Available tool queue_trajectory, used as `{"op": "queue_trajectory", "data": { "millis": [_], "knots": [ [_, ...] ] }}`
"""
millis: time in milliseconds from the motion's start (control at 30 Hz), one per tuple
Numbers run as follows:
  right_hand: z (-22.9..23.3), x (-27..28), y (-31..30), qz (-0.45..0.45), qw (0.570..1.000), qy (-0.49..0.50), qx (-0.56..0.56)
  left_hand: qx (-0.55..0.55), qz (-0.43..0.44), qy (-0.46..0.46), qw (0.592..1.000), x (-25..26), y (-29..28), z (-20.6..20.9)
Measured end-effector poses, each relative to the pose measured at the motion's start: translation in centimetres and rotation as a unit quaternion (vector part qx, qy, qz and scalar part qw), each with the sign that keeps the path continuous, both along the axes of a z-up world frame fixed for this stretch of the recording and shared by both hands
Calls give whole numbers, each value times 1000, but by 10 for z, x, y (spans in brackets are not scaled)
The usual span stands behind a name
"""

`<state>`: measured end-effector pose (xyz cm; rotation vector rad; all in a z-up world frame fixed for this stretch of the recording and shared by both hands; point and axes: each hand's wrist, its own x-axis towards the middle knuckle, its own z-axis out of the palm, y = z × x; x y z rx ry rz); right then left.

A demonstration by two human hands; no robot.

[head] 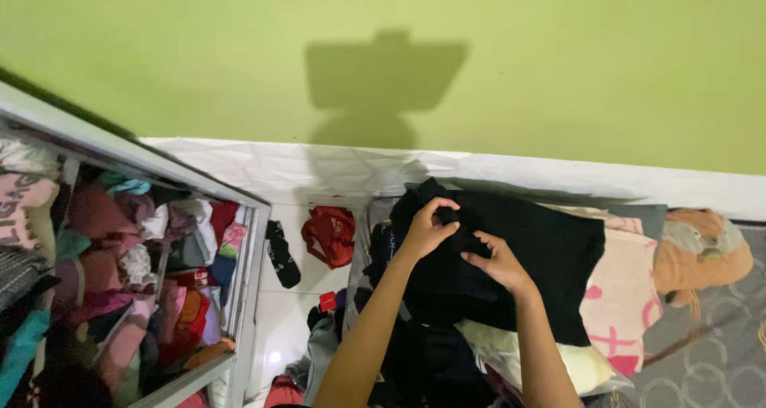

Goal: The person picks up a dark garment from a pile and folds it on a surface by bringing the sides together and smoothing the fabric.

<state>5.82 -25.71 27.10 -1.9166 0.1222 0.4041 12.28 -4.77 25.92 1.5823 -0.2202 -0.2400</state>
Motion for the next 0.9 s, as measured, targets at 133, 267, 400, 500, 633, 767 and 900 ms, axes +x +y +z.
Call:
{"op": "queue_trajectory", "data": {
  "millis": [133,267,400,500,633,767,900],
  "knots": [
    [-9,-7,-28,-22,999,-6,25,-33,-31,-36,998,6,-32,7],
    [-22,-17,-54,-43,997,-55,-15,21,-55,-48,997,11,-64,7],
    [-35,-31,-71,-64,998,-24,9,31,-93,-36,994,10,-89,-12],
    [-51,-42,-72,-88,996,-16,-25,42,-137,37,989,12,-99,-27],
    [-45,-52,-73,-145,987,-73,-9,117,-132,-12,984,15,-98,-38],
    [-15,-60,-68,-214,973,-36,-83,78,-155,-19,985,9,-83,-21],
    [3,-66,-66,-173,967,77,-170,120,-79,-243,959,-16,-70,8]
  ]
}}
